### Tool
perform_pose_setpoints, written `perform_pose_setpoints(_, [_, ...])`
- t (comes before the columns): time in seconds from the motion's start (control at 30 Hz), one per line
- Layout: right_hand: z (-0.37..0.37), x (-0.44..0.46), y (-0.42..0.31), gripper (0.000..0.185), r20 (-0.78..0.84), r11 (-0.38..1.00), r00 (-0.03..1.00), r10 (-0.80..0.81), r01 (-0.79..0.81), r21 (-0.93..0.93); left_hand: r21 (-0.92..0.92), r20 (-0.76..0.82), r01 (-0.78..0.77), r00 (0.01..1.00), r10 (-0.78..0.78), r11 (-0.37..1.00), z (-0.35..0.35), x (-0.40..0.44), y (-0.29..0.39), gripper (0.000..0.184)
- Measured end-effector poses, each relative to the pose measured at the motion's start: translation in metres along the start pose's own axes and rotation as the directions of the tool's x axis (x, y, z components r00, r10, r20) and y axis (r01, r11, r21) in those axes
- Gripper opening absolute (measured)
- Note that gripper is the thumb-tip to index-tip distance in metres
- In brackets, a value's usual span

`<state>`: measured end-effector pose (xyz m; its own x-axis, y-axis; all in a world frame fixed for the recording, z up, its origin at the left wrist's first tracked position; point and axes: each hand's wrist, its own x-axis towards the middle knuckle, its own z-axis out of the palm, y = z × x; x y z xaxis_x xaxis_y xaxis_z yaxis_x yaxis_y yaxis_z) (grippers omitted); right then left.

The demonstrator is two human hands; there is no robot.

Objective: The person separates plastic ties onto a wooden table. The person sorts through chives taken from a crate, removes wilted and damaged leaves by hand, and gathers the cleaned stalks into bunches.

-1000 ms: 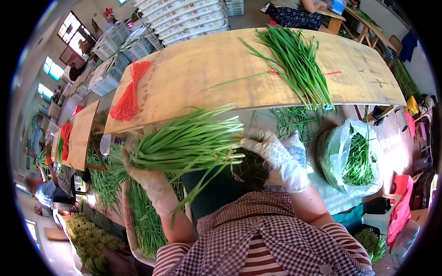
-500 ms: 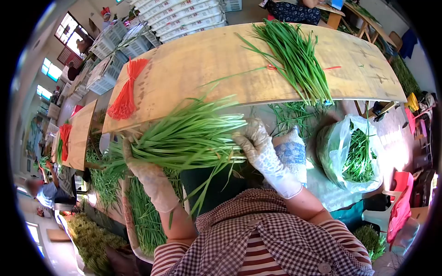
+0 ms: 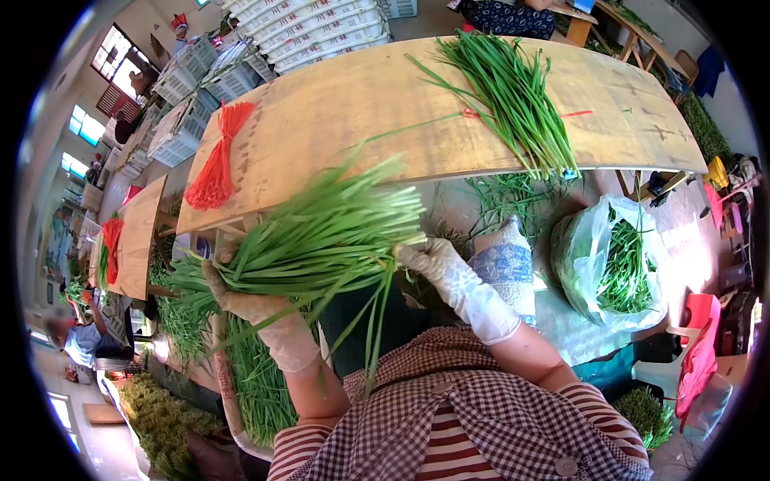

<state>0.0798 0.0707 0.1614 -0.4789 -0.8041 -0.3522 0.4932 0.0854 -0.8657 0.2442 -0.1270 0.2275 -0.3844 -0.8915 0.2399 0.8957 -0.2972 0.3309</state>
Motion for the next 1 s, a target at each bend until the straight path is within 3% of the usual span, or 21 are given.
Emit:
perform_pose_setpoints(0.07, [0.009,0.002,-0.004,0.046,-0.014,0.999,1.0,-0.026,0.027,0.034,0.01,-0.065,-0.053,0.996,0.054,0.999,0.001,0.001,-0.001,0.024])
perform_pose_setpoints(0.17, [0.011,0.002,-0.006,0.046,0.025,0.997,0.997,-0.074,0.073,0.018,-0.132,0.059,0.053,0.997,-0.046,0.99,0.006,-0.002,0.001,0.025])
perform_pose_setpoints(0.23, [0.012,-0.006,-0.014,0.041,0.08,0.998,0.996,-0.05,0.053,-0.04,-0.09,0.058,0.06,0.997,-0.055,0.994,0.003,-0.002,0.004,0.024])
perform_pose_setpoints(0.27, [0.014,-0.008,-0.009,0.033,0.129,0.986,0.977,-0.168,0.164,0.042,-0.069,0.059,0.064,0.996,-0.06,0.996,0.001,-0.001,0.006,0.024])
perform_pose_setpoints(0.37, [0.014,-0.016,-0.007,0.03,0.094,0.991,0.992,-0.087,0.077,0.106,0.014,-0.183,-0.017,0.983,0.019,1.0,-0.005,0.001,0.009,0.023])
perform_pose_setpoints(0.57, [-0.037,-0.018,0.0,0.016,0.123,0.912,0.93,-0.347,0.304,0.276,0.023,-0.155,-0.021,0.988,0.024,1.0,-0.029,0.009,0.026,0.02])
perform_pose_setpoints(0.6, [-0.045,-0.016,-0.014,0.016,0.029,0.926,0.972,-0.232,0.212,0.311,-0.004,-0.129,-0.019,0.991,0.018,1.0,-0.033,0.011,0.034,0.019])
perform_pose_setpoints(0.63, [-0.065,-0.012,-0.01,0.017,-0.071,0.912,0.974,-0.216,0.227,0.342,-0.03,-0.103,-0.016,0.995,0.013,0.999,-0.036,0.012,0.041,0.018])
perform_pose_setpoints(0.67, [-0.085,-0.007,-0.005,0.018,-0.17,0.897,0.966,-0.197,0.248,0.367,-0.058,-0.077,-0.013,0.997,0.008,0.998,-0.038,0.012,0.044,0.016])
perform_pose_setpoints(0.7, [-0.112,0.004,0.016,0.02,-0.28,0.853,0.918,-0.281,0.373,0.365,-0.001,-0.135,-0.058,0.989,0.057,0.998,-0.032,0.01,0.042,0.015])
perform_pose_setpoints(0.73, [-0.116,0.003,0.013,0.023,-0.368,0.938,0.863,-0.346,0.307,-0.161,0.059,-0.191,-0.097,0.976,0.107,0.993,-0.02,0.007,0.039,0.014])
perform_pose_setpoints(0.83, [-0.08,-0.004,0.006,0.039,-0.159,0.905,0.905,-0.396,0.355,-0.232,0.131,-0.21,-0.099,0.97,0.126,0.986,-0.026,0.011,0.035,0.014])
perform_pose_setpoints(0.87, [-0.059,-0.011,-0.011,0.044,-0.021,0.786,0.887,-0.461,0.398,-0.473,0.171,-0.226,-0.09,0.966,0.128,0.981,-0.028,0.014,0.032,0.015])
perform_pose_setpoints(0.9, [-0.042,-0.01,-0.014,0.046,0.03,0.809,0.897,-0.44,0.411,-0.421,0.19,-0.218,-0.067,0.97,0.109,0.98,-0.032,0.014,0.028,0.017])
perform_pose_setpoints(0.97, [-0.024,-0.004,-0.018,0.038,0.077,0.87,0.958,-0.276,0.282,-0.405,0.147,-0.159,-0.025,0.986,0.049,0.989,-0.043,0.016,0.022,0.02])
perform_pose_setpoints(1.0, [-0.019,0.002,-0.015,0.036,0.11,0.936,0.963,-0.247,0.267,-0.231,0.088,-0.106,-0.002,0.994,0.011,0.996,-0.05,0.019,0.019,0.022])
